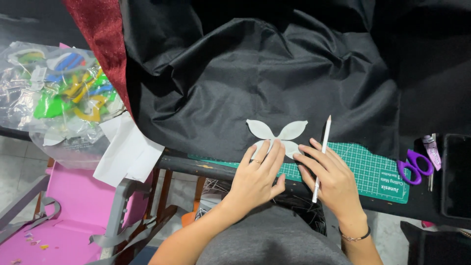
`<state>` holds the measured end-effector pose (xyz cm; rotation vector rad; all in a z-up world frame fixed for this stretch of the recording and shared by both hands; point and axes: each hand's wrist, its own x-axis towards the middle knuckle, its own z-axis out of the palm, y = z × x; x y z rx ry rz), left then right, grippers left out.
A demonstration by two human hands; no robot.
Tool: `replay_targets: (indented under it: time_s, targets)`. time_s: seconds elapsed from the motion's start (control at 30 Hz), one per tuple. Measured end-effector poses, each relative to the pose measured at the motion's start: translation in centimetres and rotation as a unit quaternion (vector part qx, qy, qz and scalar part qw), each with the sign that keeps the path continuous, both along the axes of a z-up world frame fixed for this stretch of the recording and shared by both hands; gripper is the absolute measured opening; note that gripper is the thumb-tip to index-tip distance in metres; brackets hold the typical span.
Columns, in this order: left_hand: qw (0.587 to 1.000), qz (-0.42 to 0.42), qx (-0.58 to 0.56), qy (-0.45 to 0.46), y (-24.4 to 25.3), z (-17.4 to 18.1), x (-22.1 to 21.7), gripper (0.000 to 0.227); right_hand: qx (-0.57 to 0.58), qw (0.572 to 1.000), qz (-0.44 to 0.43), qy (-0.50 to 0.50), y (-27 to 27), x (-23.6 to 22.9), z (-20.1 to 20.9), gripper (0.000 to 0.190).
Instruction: Applying glue to fabric pieces to assemble a bow and tracing a flower template onto black fabric
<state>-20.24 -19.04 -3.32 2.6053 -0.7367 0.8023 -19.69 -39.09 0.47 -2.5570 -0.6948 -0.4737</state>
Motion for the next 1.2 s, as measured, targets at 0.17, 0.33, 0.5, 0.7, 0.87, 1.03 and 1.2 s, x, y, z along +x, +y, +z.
replay_targets:
  time_s: [0.17,0.33,0.5,0.7,0.87,1.03,1.2]
  targets:
    - [1.000,0.000,0.003,0.000,0.0,0.0,-0.1,0.058,-0.001,1.000,-0.002,0.000,0.0,-0.1,0.2,0.018]
    - [1.000,0.001,0.006,0.009,-0.3,0.7,-0.3,0.056,-0.004,1.000,0.002,0.002,0.1,0.0,0.5,0.017]
    - [1.000,-0.026,-0.002,0.017,-1.2,0.4,0.0,0.055,-0.005,1.000,0.001,0.001,0.0,0.1,0.3,0.017]
    - [0.997,-0.058,-0.023,0.033,-1.2,-0.1,0.2,0.056,-0.009,1.000,0.003,-0.006,-0.2,0.3,0.2,0.016]
    - [0.996,-0.076,-0.025,0.038,-0.6,0.6,0.2,0.056,-0.030,0.999,0.010,0.021,-0.7,1.1,1.6,0.019]
    - [0.995,-0.086,-0.037,0.041,-0.4,0.7,0.3,0.057,-0.088,0.995,-0.037,-0.016,-1.8,4.0,2.3,0.025]
    - [0.995,-0.085,-0.043,0.032,-0.6,0.1,0.5,0.060,-0.028,0.999,-0.009,0.033,-0.9,4.3,0.9,0.033]
